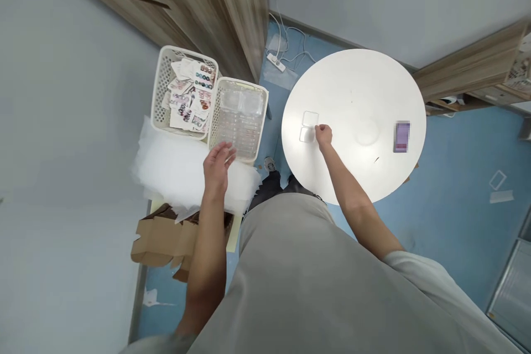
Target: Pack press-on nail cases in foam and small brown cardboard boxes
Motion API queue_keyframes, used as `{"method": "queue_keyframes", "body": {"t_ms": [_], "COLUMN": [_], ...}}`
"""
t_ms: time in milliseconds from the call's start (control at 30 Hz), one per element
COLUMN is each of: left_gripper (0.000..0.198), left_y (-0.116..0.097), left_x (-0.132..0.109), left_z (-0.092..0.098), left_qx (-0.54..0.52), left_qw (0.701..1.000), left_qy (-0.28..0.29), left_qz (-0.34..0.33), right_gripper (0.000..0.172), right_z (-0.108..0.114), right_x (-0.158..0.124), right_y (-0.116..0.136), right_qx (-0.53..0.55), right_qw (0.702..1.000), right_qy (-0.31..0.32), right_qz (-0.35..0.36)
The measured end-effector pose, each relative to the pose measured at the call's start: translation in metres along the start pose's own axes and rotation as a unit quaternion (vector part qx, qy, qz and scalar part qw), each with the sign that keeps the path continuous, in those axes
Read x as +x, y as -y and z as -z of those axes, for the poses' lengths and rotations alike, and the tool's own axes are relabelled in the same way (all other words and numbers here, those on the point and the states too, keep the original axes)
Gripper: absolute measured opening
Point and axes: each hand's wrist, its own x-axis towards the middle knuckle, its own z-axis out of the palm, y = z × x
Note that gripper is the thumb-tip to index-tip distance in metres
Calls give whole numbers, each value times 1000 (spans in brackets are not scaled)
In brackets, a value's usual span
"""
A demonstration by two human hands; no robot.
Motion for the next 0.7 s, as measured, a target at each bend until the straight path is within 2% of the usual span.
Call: {"method": "queue_keyframes", "body": {"t_ms": [67, 167, 267, 367, 433, 533, 700], "left_gripper": [52, 56, 68, 78, 82, 80, 73], "left_y": [-8, -26, -45, -53, -53, -48, -49], "left_x": [36, 96, 148, 183, 196, 203, 197], "left_z": [17, 37, 51, 60, 64, 66, 65], "left_qx": [24, 132, 288, 382, 401, 422, 424], "left_qw": [999, 986, 947, 913, 907, 898, 895], "left_qy": [-44, -95, -113, -99, -71, -37, -47], "left_qz": [-19, -46, -83, -103, -110, -121, -127], "right_gripper": [27, 27, 32, 38, 41, 44, 45], "right_z": [9, 23, 33, 39, 40, 40, 40], "right_x": [-16, -50, -88, -123, -142, -162, -181], "right_y": [0, -4, -11, -20, -26, -33, -34], "right_qx": [22, 55, 71, 78, 82, 96, 119], "right_qw": [999, 997, 994, 991, 992, 992, 991], "right_qy": [2, 18, 31, 43, 48, 45, 40], "right_qz": [23, 57, 82, 97, 87, 62, 40]}}
